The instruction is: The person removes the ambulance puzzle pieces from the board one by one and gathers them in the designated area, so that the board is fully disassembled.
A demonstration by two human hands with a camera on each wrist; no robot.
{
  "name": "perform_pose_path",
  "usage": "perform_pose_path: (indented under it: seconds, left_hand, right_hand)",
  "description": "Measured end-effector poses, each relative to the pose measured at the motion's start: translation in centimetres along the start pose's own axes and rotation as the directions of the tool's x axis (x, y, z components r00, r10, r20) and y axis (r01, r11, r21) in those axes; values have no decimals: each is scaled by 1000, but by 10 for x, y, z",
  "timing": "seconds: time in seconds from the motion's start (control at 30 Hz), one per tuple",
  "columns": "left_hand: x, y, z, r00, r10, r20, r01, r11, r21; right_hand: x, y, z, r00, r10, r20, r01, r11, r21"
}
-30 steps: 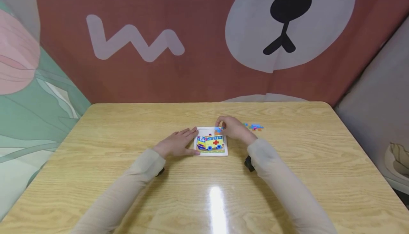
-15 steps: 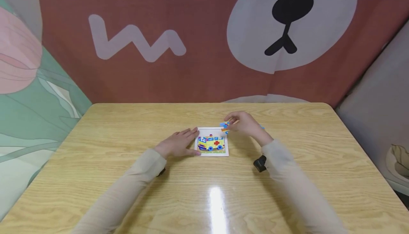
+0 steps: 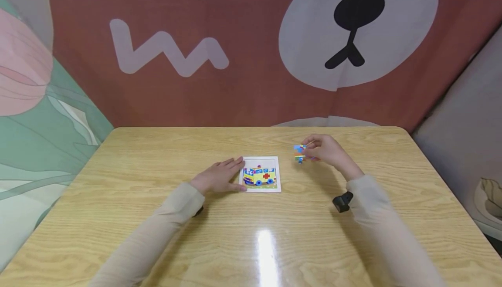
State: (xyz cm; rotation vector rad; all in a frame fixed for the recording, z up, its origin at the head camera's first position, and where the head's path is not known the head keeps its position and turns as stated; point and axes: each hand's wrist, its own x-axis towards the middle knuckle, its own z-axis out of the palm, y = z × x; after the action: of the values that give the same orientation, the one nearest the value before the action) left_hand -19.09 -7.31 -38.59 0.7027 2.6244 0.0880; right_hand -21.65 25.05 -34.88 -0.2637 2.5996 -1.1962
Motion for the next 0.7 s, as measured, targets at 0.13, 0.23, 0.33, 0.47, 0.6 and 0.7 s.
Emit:
perform_pose_path:
  seconds: [0.13,0.23,0.33,0.47,0.6,0.7]
  left_hand:
    - [0,0,1,1000,2,-4,-2,1000,0]
    - [0,0,1,1000,3,-5,-3,1000,2]
    - [0,0,1,1000,2,-4,-2,1000,-9]
    - [0,0,1,1000,2,-3,-2,1000,-16]
    - [0,0,0,1000,1,-3,-1,1000,-11]
    - [-1,1,-1,1000,-2,-3,2,1000,-8]
  right_hand:
    - [-4,6,-7,1000,23,-13,-23,999,29]
    - [-6,12,-12,999,31,-16,-31,998,56]
    - [-8,18,-17,999,30,-20,-29,998,58]
    - [-11,28,-25,999,30,-30,-29,999,36]
    - [-12,39,-31,998,52,-33,-51,998,26]
    - [-13,45,-35,997,70,-39,-70,997,21]
